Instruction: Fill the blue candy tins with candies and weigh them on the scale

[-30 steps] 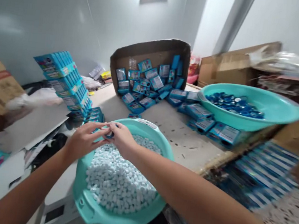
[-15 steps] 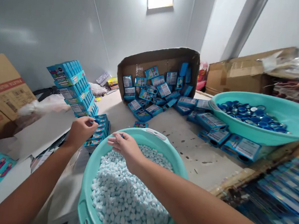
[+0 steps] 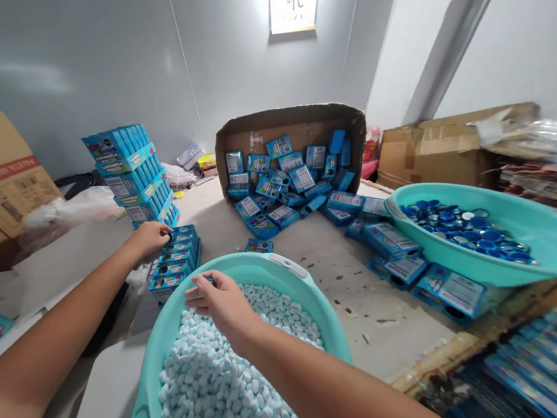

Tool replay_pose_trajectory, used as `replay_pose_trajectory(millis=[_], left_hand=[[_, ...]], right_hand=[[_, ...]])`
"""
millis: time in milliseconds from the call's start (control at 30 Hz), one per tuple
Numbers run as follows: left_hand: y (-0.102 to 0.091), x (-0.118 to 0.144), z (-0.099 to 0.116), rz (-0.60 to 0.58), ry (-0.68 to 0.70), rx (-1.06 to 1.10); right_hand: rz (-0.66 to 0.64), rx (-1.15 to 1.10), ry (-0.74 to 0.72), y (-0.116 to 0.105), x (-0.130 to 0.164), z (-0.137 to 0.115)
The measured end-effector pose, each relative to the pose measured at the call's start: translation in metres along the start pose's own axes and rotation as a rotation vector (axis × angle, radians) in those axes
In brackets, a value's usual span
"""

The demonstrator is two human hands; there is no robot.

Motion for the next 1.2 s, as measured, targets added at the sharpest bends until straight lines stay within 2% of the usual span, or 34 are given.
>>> replay_pose_trajectory(millis=[433,633,867,1067,1200], left_hand=[[-0.009,0.002,-0.005,-0.013,-0.056,-0.040],[-0.019,0.010,-0.009,0.009,-0.152,-0.008],[0.007,0.017,-0.021,-0.188,-0.227,0.049],[0.021,0.018,-0.029,-0.237,-0.301,0.084],[0.023,0.023,-0.029,-0.216,-0.313,0.150]], right_hand=[[0.021,0.072,-0.007,-0.002,-0.003,0.005],[0.014,0.076,-0.026,-0.004,-0.004,0.002],[-0.025,0.103,0.001,0.004,-0.001,0.000],[-0.035,0.095,-0.021,0.005,0.001,-0.004],[-0.043,0.093,-0.031,0.003,0.002,-0.006]])
Point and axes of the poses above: each hand's wrist, its own x-axis away from the middle knuckle, its own y-axis out of the palm, z = x × y, the point moved 8 cm from there along -x, towards the middle knuckle, and after that the axes turned 6 degrees about -y, right-handed, at the moved point
